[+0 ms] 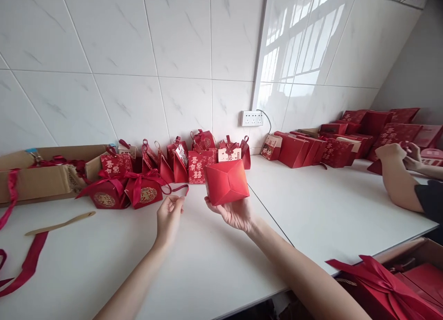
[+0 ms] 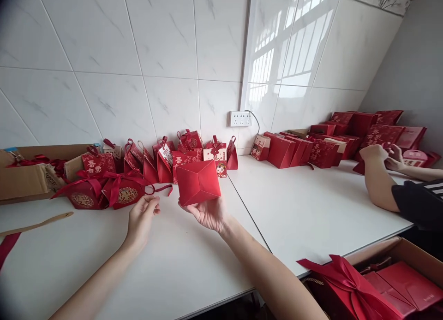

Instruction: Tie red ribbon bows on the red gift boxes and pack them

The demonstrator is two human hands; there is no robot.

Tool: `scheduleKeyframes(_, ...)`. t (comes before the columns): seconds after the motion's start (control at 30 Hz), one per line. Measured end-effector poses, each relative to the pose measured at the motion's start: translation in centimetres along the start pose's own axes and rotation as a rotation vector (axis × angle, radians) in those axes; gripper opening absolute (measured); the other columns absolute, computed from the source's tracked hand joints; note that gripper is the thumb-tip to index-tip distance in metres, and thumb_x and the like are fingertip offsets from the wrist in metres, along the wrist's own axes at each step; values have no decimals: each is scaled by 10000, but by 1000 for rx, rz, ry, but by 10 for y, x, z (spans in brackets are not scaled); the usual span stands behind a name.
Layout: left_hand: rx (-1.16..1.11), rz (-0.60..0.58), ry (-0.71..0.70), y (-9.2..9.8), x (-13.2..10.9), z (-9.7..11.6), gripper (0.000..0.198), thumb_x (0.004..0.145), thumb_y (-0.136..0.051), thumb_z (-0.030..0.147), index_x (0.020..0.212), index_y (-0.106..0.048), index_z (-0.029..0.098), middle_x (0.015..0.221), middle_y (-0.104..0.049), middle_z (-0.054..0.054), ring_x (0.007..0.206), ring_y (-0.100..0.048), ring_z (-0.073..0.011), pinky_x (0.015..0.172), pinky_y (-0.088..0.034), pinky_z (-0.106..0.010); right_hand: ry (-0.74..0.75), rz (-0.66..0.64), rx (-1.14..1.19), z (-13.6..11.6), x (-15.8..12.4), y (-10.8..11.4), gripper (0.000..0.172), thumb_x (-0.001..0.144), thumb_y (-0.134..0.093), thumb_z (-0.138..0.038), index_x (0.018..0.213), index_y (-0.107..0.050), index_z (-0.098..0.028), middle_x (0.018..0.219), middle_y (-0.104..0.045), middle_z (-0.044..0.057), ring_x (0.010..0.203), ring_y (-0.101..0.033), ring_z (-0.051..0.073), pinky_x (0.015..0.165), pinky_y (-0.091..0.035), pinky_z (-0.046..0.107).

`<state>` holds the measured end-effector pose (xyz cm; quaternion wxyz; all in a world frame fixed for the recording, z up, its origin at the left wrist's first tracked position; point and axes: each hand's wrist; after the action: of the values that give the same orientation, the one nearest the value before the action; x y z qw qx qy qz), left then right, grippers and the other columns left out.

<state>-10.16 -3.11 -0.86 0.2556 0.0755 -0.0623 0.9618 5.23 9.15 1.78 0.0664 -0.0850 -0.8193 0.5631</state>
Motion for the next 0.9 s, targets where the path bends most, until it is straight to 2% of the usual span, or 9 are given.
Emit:
scheduleKeyframes(0.17,18,-47,-55,-2,-3,1,341,676,-636,505,804,-558,198,785,-574,-16,758,-560,-181,704,-449,-310,8,62,-1,9,-9,4,471,857,-507,-505,1176,-495,-159,1026,-648,95,978,-647,218,722,-612,283)
scheduleKeyframes(0.23,-20,-161,-237,-7,-14,9,528,646,-654,567,1022,-555,209,1086,-601,-78,1043,-566,-247,862,-462,-364,30,116,-71,17,-17,6,516,871,-468,-551,1189,-498,-145,1032,-651,104,926,-665,216,714,-614,310)
scheduleKeyframes(0.3,-25,-319,-454,-12,-27,18,773,582,-724,567,1229,-469,228,1338,-496,-111,1273,-444,-292,1015,-401,-418,23,163,-155,28,-26,7,580,866,-452,-606,1193,-504,-129,1052,-650,127,884,-677,217,706,-614,338)
scheduleKeyframes(0.37,25,-409,-557,-15,-33,27,763,595,-749,522,1249,-485,231,1406,-451,-116,1341,-378,-307,1079,-346,-440,-4,186,-203,38,-35,7,621,848,-466,-631,1188,-509,-114,1072,-643,144,881,-681,219,718,-611,346)
scheduleKeyframes(0.47,33,-249,-445,-10,-21,29,354,795,-544,499,967,-651,208,1284,-568,-106,1267,-471,-275,1028,-401,-395,16,174,-191,47,-50,5,563,840,-501,-587,1169,-508,-131,1051,-643,118,908,-675,199,745,-601,316)
scheduleKeyframes(0.53,-9,22,-249,-1,-4,24,327,807,-463,470,863,-649,207,1092,-656,-87,1081,-590,-235,887,-482,-342,48,168,-185,49,-62,1,525,832,-512,-578,1137,-511,-152,1018,-645,92,908,-671,182,740,-596,287)
scheduleKeyframes(0.63,13,135,-161,9,18,11,262,757,-447,391,790,-618,194,954,-660,-76,959,-597,-221,768,-486,-307,92,201,-293,47,-84,-7,567,803,-485,-659,1082,-524,-167,1005,-648,92,924,-667,208,736,-596,319)
scheduleKeyframes(0.73,53,90,-127,10,21,4,210,715,-478,355,726,-620,201,928,-654,-58,896,-579,-216,734,-467,-301,285,302,-635,40,-114,-14,646,780,-461,-721,1137,-496,-183,1097,-625,130,1012,-637,271,809,-573,426)
scheduleKeyframes(0.9,216,-85,-125,1,7,4,237,701,-504,404,725,-650,218,953,-653,-44,787,-574,-214,753,-453,-338,1020,455,-1848,16,-175,-26,826,662,-800,-395,1320,-323,-246,1316,-441,156,1224,-483,321,964,-483,503)
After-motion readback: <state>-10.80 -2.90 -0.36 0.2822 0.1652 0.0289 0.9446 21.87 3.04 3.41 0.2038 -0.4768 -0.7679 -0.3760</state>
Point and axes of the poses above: each hand's wrist, its own x-axis towards the middle knuckle, its own y-axis out of the back of the hand, z = x × y
